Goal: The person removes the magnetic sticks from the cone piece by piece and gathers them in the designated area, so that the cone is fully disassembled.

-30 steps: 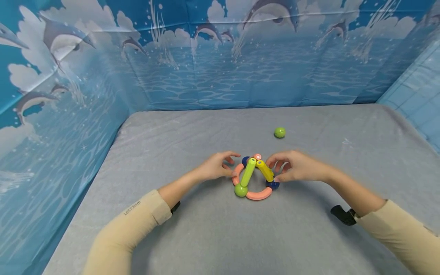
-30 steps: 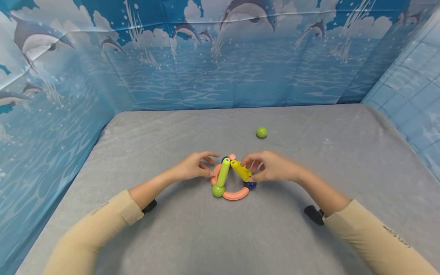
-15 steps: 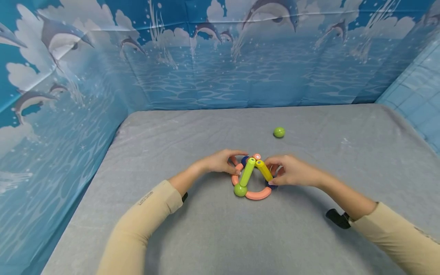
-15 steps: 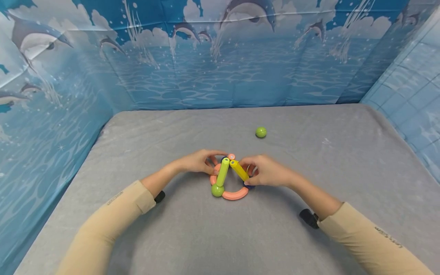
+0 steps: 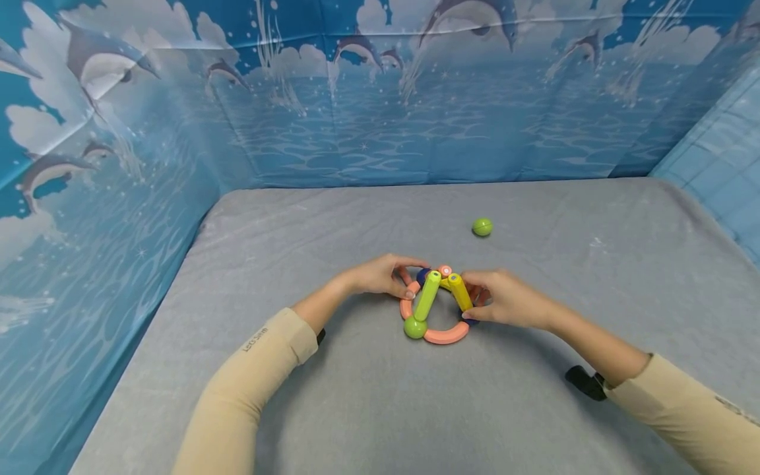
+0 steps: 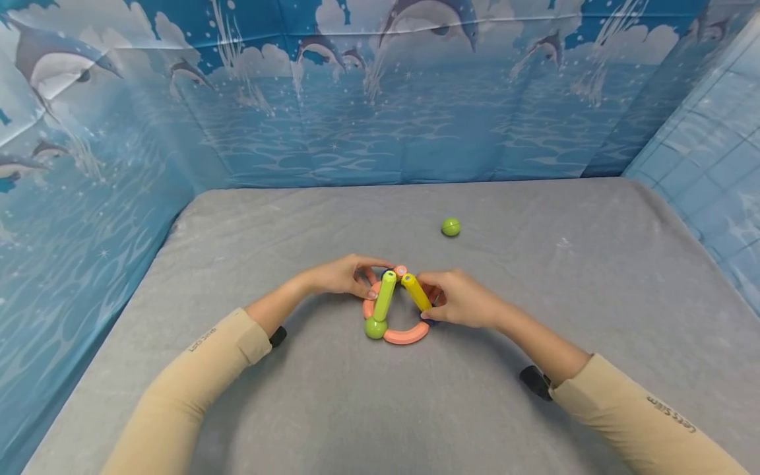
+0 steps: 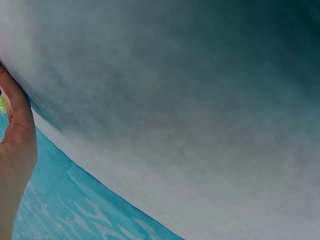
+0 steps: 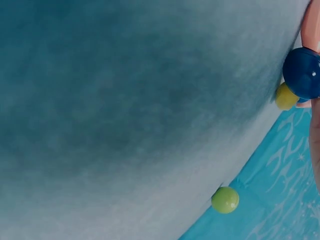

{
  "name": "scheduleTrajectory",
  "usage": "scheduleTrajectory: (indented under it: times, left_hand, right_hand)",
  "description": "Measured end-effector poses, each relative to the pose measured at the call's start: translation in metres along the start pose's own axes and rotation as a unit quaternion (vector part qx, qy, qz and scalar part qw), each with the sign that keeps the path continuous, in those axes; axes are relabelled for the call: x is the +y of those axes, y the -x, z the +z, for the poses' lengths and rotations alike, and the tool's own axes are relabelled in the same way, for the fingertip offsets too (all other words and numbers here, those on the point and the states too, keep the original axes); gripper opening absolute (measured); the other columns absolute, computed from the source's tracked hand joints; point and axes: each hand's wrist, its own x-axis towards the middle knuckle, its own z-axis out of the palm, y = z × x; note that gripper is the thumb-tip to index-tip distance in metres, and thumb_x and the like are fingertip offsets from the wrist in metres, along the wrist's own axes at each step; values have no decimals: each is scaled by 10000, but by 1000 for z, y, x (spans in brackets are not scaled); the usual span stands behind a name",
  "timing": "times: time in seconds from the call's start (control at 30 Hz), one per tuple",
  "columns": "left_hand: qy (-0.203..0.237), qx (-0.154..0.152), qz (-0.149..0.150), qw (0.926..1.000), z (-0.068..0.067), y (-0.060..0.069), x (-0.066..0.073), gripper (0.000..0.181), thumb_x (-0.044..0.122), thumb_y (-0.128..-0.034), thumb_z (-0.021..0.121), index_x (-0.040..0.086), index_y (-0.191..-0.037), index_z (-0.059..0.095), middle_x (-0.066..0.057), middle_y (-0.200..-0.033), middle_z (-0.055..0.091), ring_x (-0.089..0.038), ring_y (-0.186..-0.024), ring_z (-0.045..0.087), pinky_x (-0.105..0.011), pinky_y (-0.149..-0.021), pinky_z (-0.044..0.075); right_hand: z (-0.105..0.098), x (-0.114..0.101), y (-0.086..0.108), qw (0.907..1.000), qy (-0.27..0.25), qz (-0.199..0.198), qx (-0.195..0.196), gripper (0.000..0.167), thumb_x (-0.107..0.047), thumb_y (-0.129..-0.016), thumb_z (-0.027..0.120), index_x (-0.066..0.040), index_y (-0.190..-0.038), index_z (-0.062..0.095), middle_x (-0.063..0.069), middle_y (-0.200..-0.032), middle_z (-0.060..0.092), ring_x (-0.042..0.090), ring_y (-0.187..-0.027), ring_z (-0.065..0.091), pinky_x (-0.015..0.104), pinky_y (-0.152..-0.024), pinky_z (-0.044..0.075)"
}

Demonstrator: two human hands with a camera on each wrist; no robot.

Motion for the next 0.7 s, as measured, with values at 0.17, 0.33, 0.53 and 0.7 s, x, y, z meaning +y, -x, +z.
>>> scheduleTrajectory:
  times: [0.17, 0.33, 0.53, 0.7]
  left_hand:
    - [-23, 12, 14, 10000, 0, 0, 0, 621, 58, -864, 661, 114, -1423, 396, -97, -990, 624, -156, -688, 580, -223, -646, 450]
    - [-40, 25, 7, 10000, 0, 1, 1, 624, 59, -864, 661, 106, -1425, 393, -99, -989, 621, -161, -686, 575, -223, -641, 441]
    - [25, 29, -41, 10000, 0, 2, 1, 623, 56, -860, 666, 105, -1421, 399, -99, -984, 611, -169, -666, 556, -225, -630, 437]
    - [92, 26, -105, 9999, 0, 1, 1, 627, 54, -858, 668, 122, -1421, 401, -95, -984, 605, -167, -664, 550, -224, -626, 432]
  right_hand:
    - [1, 1, 1, 9999, -63, -86, 117, 250, -66, -775, 758, -127, -912, 558, -52, -867, 619, 99, -797, 614, 235, -677, 518]
    - [1, 2, 2, 9995, -137, -41, 267, 279, -29, -766, 754, -77, -982, 585, -27, -878, 623, 134, -817, 631, 240, -684, 525]
    - [-1, 4, 3, 9980, -384, 371, 342, 335, -25, -761, 752, -23, -1051, 584, 11, -919, 629, 169, -837, 617, 267, -703, 531]
    - [-10, 7, 4, 9973, -309, 455, 489, 333, -5, -752, 753, -12, -1040, 587, 13, -911, 624, 177, -817, 603, 296, -705, 534]
